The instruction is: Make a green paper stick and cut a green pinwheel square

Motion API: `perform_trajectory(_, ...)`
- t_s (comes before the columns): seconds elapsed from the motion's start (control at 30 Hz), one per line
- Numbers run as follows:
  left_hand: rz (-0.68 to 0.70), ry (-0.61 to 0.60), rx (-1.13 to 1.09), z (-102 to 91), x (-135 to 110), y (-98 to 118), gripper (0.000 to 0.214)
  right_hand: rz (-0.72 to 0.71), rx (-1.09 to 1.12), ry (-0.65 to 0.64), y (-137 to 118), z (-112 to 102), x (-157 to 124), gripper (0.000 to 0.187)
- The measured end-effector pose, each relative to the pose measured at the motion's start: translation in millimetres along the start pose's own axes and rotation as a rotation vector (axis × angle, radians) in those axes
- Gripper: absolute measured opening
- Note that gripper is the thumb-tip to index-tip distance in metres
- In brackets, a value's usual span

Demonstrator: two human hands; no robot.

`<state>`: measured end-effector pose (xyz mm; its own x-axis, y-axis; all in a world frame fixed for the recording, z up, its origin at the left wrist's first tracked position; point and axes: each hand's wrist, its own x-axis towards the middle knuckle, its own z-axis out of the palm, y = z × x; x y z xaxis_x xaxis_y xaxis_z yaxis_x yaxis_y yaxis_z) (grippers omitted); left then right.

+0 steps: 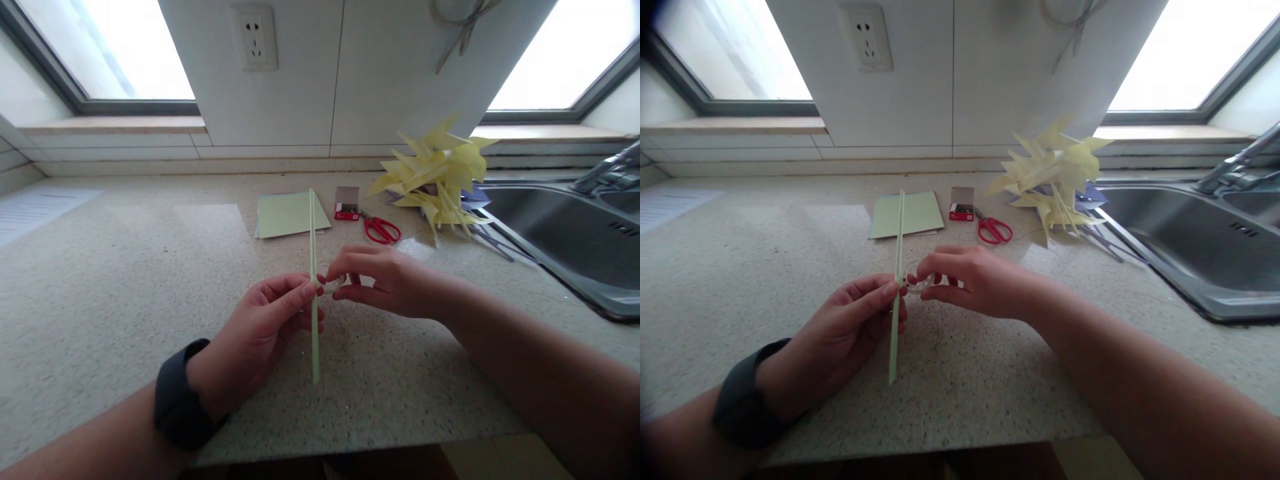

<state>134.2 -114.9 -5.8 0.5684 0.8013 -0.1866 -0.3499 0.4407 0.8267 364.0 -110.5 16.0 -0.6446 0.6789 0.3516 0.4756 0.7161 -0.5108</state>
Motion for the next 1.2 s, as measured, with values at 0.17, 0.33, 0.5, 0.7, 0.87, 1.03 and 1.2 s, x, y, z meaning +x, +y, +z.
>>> perform_trajectory(0.17,-0.01,0.023,-0.016,-1.3,0,-1,0.015,0.032,0.008,-0.053,-2,2,1,0.014)
perform_trajectory(0.33,0.0,0.037,-0.031,-0.5,0,1,0.017,0.087,0.023,-0.047,-3,3,3,0.01)
perform_trajectory(0.5,-0.004,0.055,-0.042,-0.4,1,2,0.017,0.073,0.054,-0.059,-5,0,2,0.015)
perform_trajectory(0.7,-0.032,0.023,-0.044,-2.4,0,1,0.015,0.132,-0.009,-0.146,-11,0,2,0.019)
perform_trajectory(0.87,-0.052,-0.031,-0.002,-3.2,-1,1,0.015,0.205,-0.016,-0.164,-9,3,3,0.022)
perform_trajectory(1.03,-0.046,-0.026,0.02,-3.0,0,0,0.015,0.132,0.085,-0.15,-4,0,3,0.029)
perform_trajectory(1.2,-0.047,-0.036,0.045,-3.4,0,0,0.015,0.184,0.135,-0.126,-3,-1,2,0.032)
